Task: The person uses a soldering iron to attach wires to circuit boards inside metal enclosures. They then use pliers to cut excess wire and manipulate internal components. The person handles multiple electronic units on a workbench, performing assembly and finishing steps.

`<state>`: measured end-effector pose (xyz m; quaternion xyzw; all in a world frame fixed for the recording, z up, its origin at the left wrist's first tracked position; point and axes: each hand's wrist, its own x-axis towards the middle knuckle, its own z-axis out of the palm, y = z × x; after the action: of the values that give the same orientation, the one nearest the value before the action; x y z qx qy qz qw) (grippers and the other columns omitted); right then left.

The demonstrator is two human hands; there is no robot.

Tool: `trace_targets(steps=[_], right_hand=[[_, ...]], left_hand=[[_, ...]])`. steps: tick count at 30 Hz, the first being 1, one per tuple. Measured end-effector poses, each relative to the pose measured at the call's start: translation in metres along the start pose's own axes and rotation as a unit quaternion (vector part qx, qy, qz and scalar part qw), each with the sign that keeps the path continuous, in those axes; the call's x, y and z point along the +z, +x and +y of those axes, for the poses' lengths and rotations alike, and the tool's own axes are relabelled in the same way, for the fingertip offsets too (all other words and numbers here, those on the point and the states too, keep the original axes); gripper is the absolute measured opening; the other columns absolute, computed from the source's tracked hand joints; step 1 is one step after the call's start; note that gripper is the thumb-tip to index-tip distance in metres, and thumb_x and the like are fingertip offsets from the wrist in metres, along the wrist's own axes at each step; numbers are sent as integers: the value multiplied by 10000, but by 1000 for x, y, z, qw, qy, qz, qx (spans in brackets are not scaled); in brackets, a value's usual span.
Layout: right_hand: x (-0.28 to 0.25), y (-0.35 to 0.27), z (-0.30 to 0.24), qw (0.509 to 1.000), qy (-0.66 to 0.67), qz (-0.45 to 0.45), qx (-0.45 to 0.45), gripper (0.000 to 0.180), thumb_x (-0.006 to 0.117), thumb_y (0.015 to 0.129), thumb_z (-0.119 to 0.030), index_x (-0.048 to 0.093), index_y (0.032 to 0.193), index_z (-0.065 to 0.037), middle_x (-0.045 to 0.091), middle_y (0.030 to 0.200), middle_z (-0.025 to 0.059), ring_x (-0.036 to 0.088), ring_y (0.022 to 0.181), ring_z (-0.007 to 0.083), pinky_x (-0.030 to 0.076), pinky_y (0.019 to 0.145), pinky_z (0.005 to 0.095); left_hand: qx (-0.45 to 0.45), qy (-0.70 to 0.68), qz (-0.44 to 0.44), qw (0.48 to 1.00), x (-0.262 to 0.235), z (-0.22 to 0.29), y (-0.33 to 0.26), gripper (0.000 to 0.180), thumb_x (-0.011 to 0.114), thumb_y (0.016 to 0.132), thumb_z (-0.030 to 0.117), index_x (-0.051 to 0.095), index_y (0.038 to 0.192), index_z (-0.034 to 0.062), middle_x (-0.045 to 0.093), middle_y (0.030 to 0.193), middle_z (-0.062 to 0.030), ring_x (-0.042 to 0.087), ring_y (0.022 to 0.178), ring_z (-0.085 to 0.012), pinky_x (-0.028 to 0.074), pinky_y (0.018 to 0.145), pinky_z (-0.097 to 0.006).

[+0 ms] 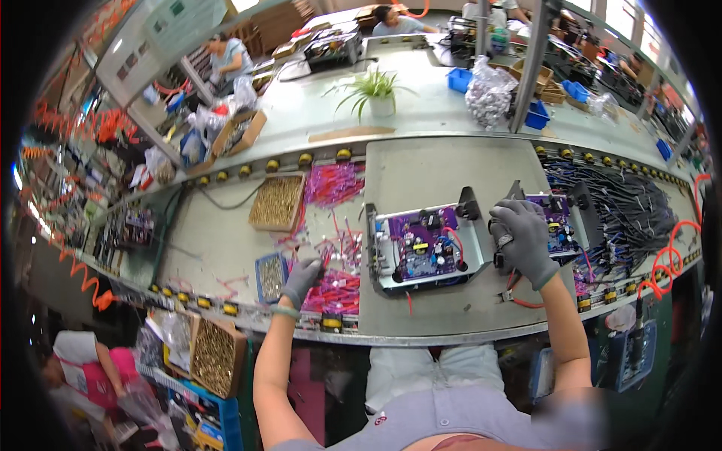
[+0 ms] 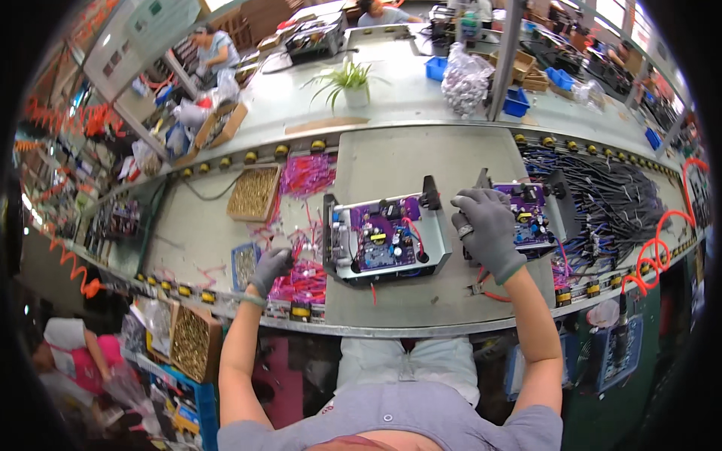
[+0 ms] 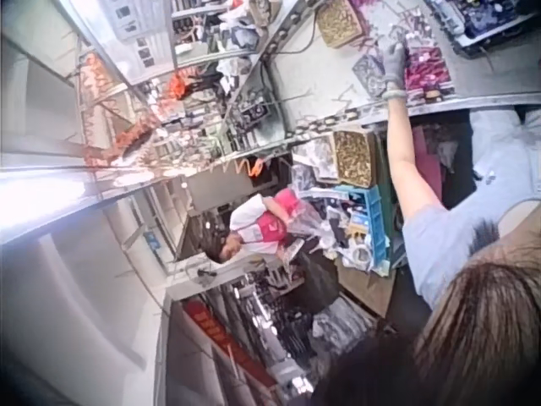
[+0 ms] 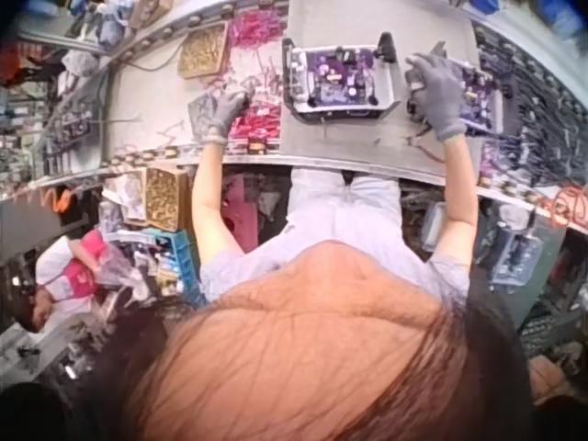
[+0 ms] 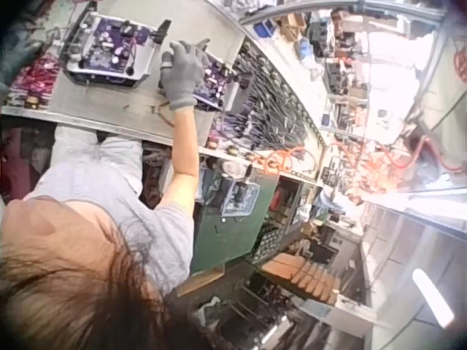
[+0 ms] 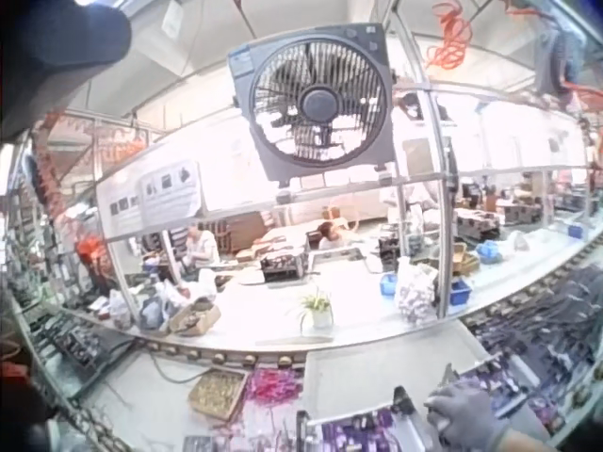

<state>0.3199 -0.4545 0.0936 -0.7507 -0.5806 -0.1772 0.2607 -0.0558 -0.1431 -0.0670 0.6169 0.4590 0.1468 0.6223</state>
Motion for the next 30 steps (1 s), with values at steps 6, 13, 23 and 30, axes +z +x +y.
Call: trace_targets(steps=[6,13,23,30], right_hand=[[8,13,-6,999,44,-19,17,175,696,805,-131,692,978,-103,687,1018,47,642,981,261,444,895,412],[11,10,-7,999,44,-14,-19,147,660,867,-177,684,977,-83,697,933,83,656,910,293,460,845,418],[37,-11,-35,993,92,-13,68,558,628,874,-99,483,1412,-76,675,1076,205,680,857,359,516,737,418],[48,-21,-22,983,154,-5,102,528,583,871,-69,510,1393,-60,660,1109,219,662,984,384,523,833,427]], left_hand=[[19,98,-14,995,4,-6,-5,287,549,1002,248,646,1151,23,654,942,-26,587,794,-108,491,678,-265],[17,64,-39,997,-22,-24,-17,311,537,1000,252,649,1156,8,649,890,-23,596,762,-119,507,668,-287],[47,287,40,956,-8,-13,36,362,624,896,274,705,1158,39,716,1147,-145,678,1037,-281,503,939,-366],[96,663,192,718,66,-31,98,136,690,766,227,740,878,167,720,913,-62,713,865,-290,546,693,-438]])
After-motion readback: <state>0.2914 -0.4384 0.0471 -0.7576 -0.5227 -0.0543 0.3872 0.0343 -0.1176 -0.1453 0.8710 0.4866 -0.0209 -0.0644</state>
